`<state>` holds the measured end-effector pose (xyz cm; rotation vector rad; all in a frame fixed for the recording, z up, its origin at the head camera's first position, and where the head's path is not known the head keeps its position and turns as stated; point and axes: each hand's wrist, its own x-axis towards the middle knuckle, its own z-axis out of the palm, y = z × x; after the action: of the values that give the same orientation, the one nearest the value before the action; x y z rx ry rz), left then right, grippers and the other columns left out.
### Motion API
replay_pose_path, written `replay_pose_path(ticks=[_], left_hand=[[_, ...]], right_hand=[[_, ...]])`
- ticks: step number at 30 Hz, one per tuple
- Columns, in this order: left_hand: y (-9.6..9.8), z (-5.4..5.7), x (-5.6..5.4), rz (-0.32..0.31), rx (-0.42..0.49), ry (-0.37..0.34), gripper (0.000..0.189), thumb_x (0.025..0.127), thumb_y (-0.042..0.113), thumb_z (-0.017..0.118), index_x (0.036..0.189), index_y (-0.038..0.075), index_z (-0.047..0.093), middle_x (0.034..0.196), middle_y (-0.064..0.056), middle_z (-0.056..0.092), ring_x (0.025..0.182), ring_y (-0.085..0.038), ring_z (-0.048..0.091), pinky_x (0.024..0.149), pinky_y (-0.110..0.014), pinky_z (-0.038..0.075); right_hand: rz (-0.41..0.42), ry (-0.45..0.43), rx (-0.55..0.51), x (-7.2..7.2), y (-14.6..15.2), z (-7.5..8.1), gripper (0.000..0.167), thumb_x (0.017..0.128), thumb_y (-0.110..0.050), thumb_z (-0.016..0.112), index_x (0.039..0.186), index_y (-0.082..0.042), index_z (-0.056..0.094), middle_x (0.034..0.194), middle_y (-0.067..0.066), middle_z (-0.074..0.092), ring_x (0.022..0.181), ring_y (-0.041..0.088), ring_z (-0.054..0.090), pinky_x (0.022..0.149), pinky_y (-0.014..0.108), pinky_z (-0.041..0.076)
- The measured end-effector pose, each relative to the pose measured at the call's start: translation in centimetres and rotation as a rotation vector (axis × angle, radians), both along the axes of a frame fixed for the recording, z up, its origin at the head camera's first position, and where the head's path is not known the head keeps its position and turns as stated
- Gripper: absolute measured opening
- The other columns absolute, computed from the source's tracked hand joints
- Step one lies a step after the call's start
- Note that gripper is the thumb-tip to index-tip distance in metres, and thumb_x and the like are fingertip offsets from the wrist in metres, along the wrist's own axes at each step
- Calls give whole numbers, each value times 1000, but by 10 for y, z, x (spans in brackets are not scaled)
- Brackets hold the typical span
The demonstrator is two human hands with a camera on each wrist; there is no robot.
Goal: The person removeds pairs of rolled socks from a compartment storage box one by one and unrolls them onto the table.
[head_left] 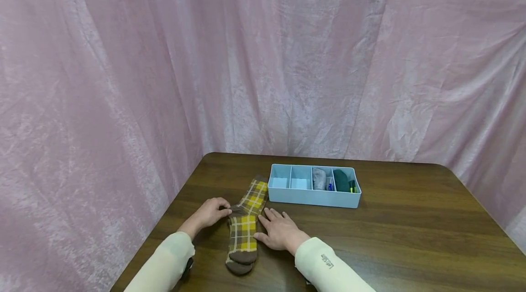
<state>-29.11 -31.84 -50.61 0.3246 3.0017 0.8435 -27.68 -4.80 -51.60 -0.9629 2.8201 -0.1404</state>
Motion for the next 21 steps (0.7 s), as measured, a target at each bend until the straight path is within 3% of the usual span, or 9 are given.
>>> replay_pose_path(ticks=[6, 10, 14, 19, 21], left_hand=[[-13, 4, -1, 49, -9, -10, 8, 95, 15, 67, 100, 9, 70, 116, -11, 66, 113, -35, 59, 92, -52, 47], [-22, 5, -2, 102, 21, -31, 8, 96, 17, 67, 99, 10, 71, 116, -11, 65, 98, -29, 62, 83, -48, 50], [-24, 6, 1, 110, 47, -82, 17, 95, 28, 69, 94, 11, 71, 109, -8, 65, 88, -23, 60, 75, -43, 50], [-22, 7, 3, 107, 46, -88, 19, 92, 27, 73, 92, 9, 70, 107, -8, 64, 86, -21, 56, 72, -40, 48], [-21, 6, 4, 115, 37, -78, 14, 92, 22, 72, 96, 9, 70, 111, -8, 64, 95, -23, 58, 78, -42, 50]], right_hand=[[5, 3, 12, 0, 0, -1, 67, 100, -63, 38, 154, -23, 39, 161, 5, 28, 147, 23, 25, 115, 49, 25], [3, 7, 8, 0, 0, -1, 69, 99, -64, 39, 154, -22, 39, 161, 5, 28, 147, 23, 25, 115, 49, 26], [-7, -5, -1, 1, 0, -1, 72, 97, -65, 42, 155, -22, 38, 161, 6, 27, 147, 23, 25, 115, 49, 24], [-20, -16, -1, 3, 0, 0, 74, 96, -66, 45, 155, -22, 36, 162, 5, 26, 148, 22, 23, 116, 49, 23], [-18, -13, 3, 3, 0, -1, 75, 96, -65, 46, 155, -22, 36, 162, 5, 26, 148, 22, 23, 116, 49, 23]])
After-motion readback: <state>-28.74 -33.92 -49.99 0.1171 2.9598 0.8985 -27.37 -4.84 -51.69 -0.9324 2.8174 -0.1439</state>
